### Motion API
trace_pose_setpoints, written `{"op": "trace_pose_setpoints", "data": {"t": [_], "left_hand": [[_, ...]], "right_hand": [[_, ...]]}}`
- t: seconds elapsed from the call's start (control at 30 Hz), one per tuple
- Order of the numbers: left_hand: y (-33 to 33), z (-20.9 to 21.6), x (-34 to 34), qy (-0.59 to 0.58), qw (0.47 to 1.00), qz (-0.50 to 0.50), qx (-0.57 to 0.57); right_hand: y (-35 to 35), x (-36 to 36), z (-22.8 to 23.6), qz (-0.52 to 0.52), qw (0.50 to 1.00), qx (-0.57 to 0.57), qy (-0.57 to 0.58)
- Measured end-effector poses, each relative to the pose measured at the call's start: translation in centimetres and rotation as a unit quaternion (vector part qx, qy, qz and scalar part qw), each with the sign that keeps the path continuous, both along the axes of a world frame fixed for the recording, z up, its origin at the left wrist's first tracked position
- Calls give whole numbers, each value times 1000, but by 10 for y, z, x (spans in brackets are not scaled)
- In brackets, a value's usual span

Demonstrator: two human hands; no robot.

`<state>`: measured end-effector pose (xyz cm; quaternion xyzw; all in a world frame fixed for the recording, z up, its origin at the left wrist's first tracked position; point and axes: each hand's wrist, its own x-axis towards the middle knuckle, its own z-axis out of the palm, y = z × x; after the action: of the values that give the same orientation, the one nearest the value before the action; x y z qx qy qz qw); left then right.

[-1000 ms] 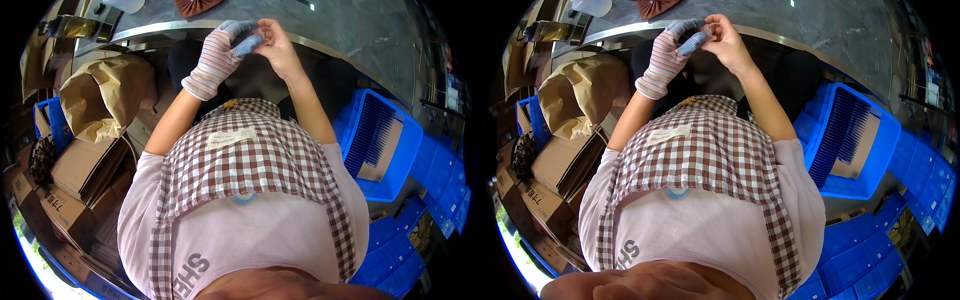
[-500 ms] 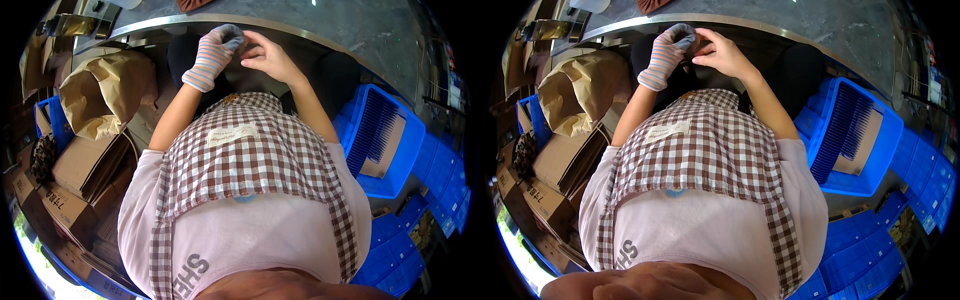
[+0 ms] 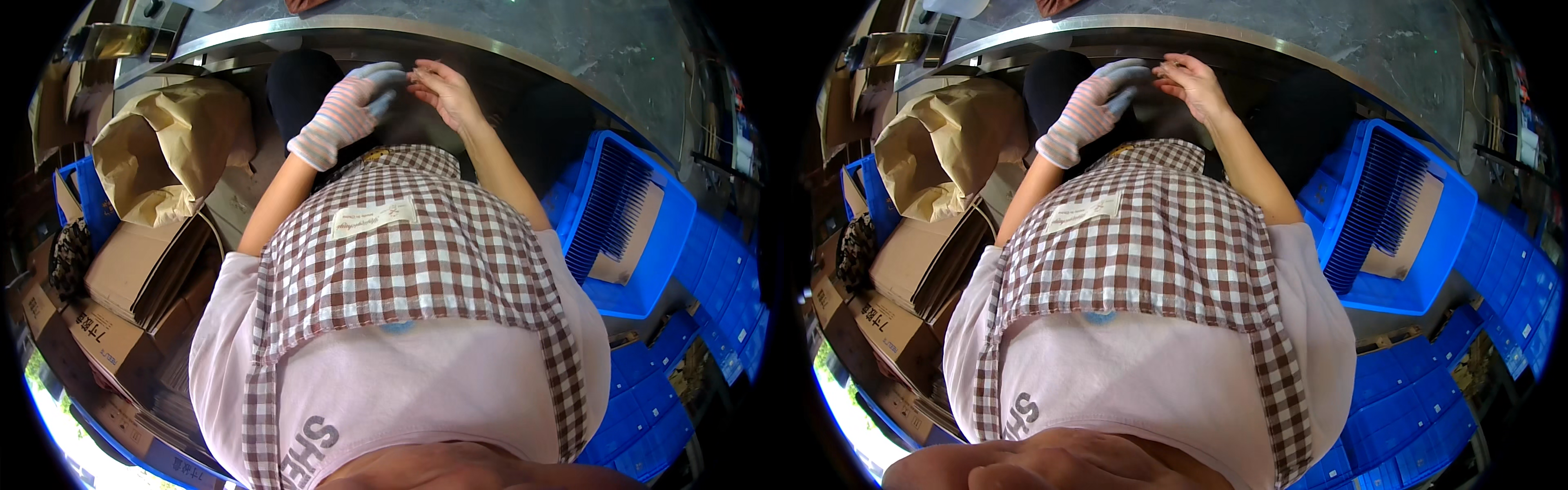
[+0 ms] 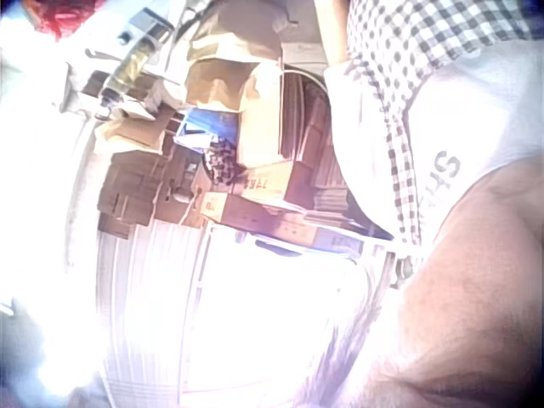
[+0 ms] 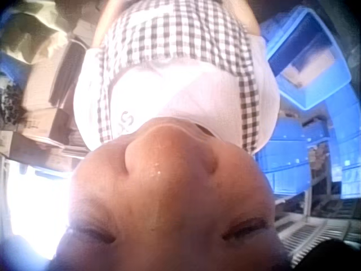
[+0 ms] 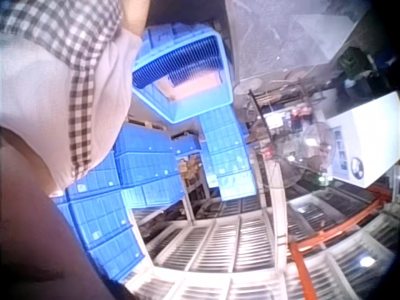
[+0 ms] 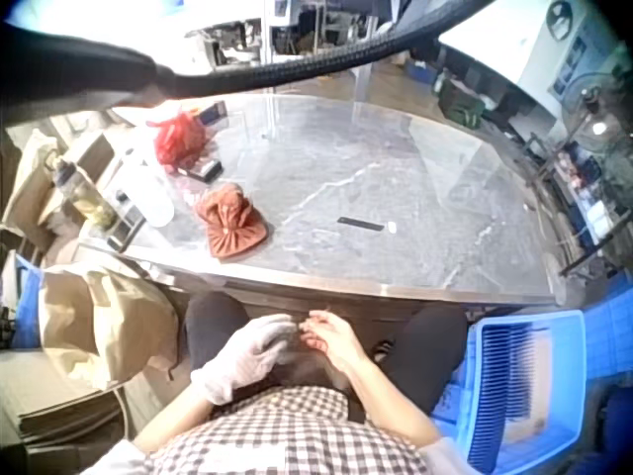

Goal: The person removes two brown sponges from a red plastic bag and places them on a metal table. They then use a small knife to scrape the surface of one sponge, removing loose particles and debris. The person continues to scrape and clean the sponge with the knife.

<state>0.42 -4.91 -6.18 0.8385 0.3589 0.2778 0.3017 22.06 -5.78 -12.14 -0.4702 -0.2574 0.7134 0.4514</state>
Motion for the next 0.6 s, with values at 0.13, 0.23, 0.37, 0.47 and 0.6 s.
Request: {"op": "trace_pose_setpoints", "data": {"t": [0.13,0.23,0.37,0.47,0.6], "left_hand": [[-12,-6,-28,-139,957,175,-186],[-9,10,-30,-144,954,170,-198],[-7,16,-31,-147,957,164,-189],[-8,15,-35,-151,958,169,-175],[-2,14,-44,-195,948,191,-166]], "right_hand": [[19,31,-52,-126,985,-114,-24],[44,68,-94,-319,938,-93,-96],[54,120,-124,-417,891,-168,-54],[48,116,-128,-390,909,-77,-127],[40,103,-108,-340,924,-123,-126]]}}
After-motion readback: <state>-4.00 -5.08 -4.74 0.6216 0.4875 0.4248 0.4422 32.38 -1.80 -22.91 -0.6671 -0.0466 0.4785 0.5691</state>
